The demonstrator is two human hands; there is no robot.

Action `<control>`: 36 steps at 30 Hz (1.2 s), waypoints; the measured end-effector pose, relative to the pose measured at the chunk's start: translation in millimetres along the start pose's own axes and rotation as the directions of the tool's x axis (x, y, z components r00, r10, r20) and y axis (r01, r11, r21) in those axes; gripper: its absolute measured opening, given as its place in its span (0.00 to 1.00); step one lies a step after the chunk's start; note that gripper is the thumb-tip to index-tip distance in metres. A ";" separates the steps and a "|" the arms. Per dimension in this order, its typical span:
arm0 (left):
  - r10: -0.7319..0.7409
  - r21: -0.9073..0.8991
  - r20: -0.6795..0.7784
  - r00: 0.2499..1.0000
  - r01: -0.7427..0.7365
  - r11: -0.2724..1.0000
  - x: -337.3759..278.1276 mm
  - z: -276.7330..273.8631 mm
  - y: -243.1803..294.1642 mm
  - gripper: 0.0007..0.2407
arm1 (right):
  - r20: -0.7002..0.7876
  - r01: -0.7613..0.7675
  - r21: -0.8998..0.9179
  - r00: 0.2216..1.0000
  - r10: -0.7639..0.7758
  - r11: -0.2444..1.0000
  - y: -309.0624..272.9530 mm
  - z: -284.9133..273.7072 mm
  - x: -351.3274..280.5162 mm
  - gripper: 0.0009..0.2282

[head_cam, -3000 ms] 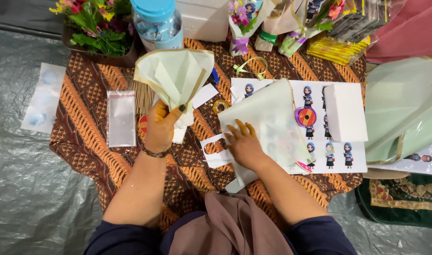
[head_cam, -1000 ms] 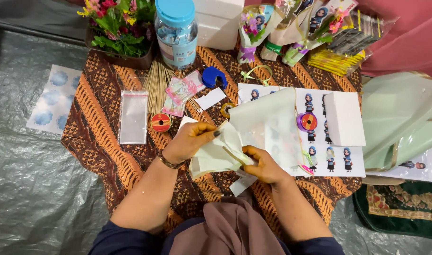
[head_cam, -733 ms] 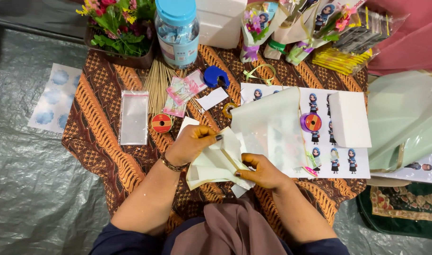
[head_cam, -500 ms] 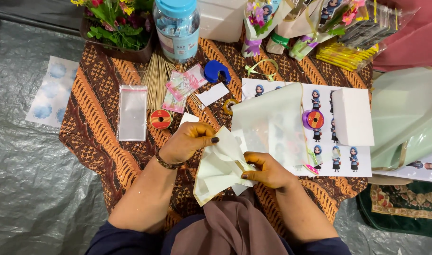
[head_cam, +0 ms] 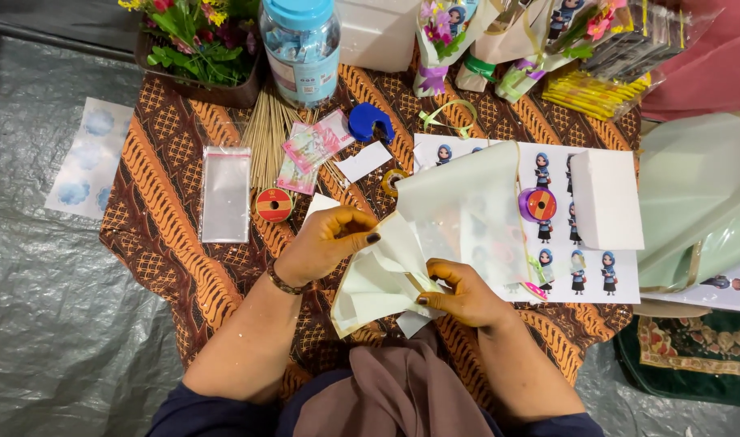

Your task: Assembling and wrapping a small decorative bouquet using paper, tape, and stickers

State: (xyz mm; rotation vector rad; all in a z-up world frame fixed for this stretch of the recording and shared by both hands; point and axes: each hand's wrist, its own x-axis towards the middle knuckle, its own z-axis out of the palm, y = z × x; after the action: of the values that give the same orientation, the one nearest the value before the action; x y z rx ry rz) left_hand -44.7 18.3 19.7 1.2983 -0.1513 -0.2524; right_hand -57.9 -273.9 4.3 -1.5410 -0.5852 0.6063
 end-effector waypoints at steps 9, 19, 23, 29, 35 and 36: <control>0.095 0.137 -0.070 0.993 -0.084 0.987 0.1 5.6 11.9 0.02 | -0.074 0.032 -0.006 0.997 -0.032 0.999 1.2 1.5 -1.6 0.09; 0.011 0.148 -0.118 0.993 0.007 0.989 -2.8 -6.2 -11.2 0.06 | -0.230 0.076 -0.026 0.970 -0.080 0.997 1.0 5.0 -3.3 0.09; 0.061 0.161 -0.212 0.975 -0.027 0.987 2.7 -6.8 -2.3 0.07 | -0.247 0.101 -0.039 0.963 -0.107 0.994 6.7 4.1 -3.0 0.10; -0.025 0.092 -0.090 0.996 0.034 0.995 -0.7 -0.8 12.4 0.06 | -0.433 0.102 -0.005 0.897 -0.094 0.995 15.7 3.5 -6.6 0.08; -0.013 0.226 -0.223 0.975 0.065 0.972 3.2 -8.2 -16.5 0.04 | -0.454 0.139 0.044 0.885 -0.104 0.989 2.8 13.4 -0.4 0.07; 0.004 0.258 -0.260 0.965 0.066 0.964 6.3 -11.4 -23.8 0.04 | -0.448 0.160 0.068 0.887 -0.114 0.985 1.2 15.2 1.3 0.08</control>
State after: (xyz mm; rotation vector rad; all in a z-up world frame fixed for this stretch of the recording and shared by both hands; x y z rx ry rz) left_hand -38.2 21.4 -6.5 1.5888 0.0612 -0.0881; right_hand -67.4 -262.1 2.4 -1.4623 -0.3033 0.1596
